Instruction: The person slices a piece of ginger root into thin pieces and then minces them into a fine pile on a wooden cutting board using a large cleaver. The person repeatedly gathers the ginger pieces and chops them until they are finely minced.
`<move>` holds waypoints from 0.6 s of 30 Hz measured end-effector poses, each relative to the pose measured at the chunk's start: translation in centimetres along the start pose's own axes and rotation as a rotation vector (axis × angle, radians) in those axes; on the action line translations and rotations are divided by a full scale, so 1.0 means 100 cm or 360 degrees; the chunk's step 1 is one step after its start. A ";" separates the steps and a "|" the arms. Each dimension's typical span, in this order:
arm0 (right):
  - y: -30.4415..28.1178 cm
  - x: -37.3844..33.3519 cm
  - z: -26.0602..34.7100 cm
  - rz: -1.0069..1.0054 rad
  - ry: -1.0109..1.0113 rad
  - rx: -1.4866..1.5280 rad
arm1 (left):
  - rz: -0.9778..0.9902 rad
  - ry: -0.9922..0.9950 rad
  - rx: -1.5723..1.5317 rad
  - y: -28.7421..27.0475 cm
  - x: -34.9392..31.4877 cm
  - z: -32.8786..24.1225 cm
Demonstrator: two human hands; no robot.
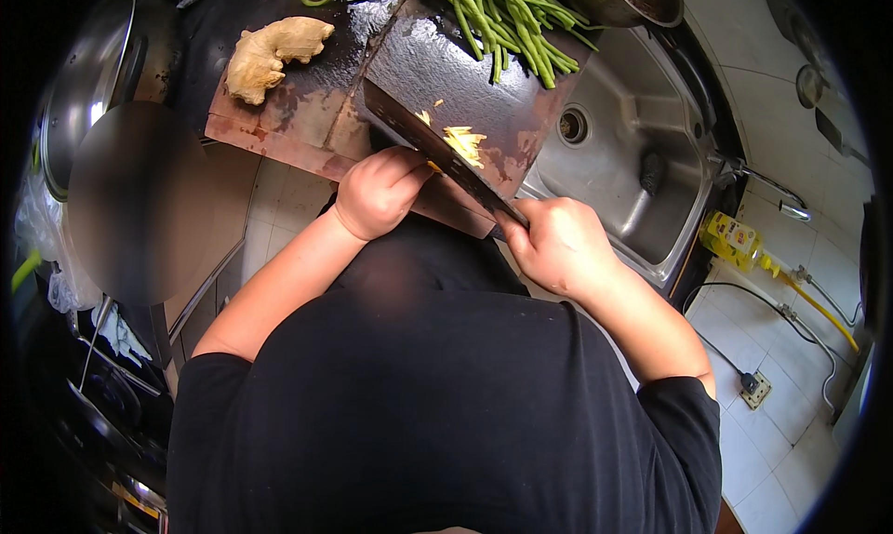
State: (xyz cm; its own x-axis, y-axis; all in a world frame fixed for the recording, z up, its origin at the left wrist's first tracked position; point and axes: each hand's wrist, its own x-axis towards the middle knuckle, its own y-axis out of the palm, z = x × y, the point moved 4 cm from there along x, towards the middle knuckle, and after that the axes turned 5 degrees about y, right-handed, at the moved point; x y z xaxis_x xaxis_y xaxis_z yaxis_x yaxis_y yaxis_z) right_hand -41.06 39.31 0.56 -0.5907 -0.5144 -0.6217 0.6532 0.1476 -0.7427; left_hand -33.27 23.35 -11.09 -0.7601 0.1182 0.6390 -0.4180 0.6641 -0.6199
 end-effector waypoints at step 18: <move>0.003 -0.006 -0.006 -0.0089 -0.0118 0.0144 | -0.0042 0.0043 -0.0013 -0.002 -0.001 0.000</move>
State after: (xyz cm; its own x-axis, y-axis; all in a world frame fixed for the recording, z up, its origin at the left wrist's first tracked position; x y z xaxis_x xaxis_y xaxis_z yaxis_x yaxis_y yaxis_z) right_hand -40.80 40.14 0.52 -0.5931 -0.5812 -0.5572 0.6621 0.0417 -0.7482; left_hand -33.15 23.21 -11.03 -0.7349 0.1202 0.6675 -0.4339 0.6731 -0.5989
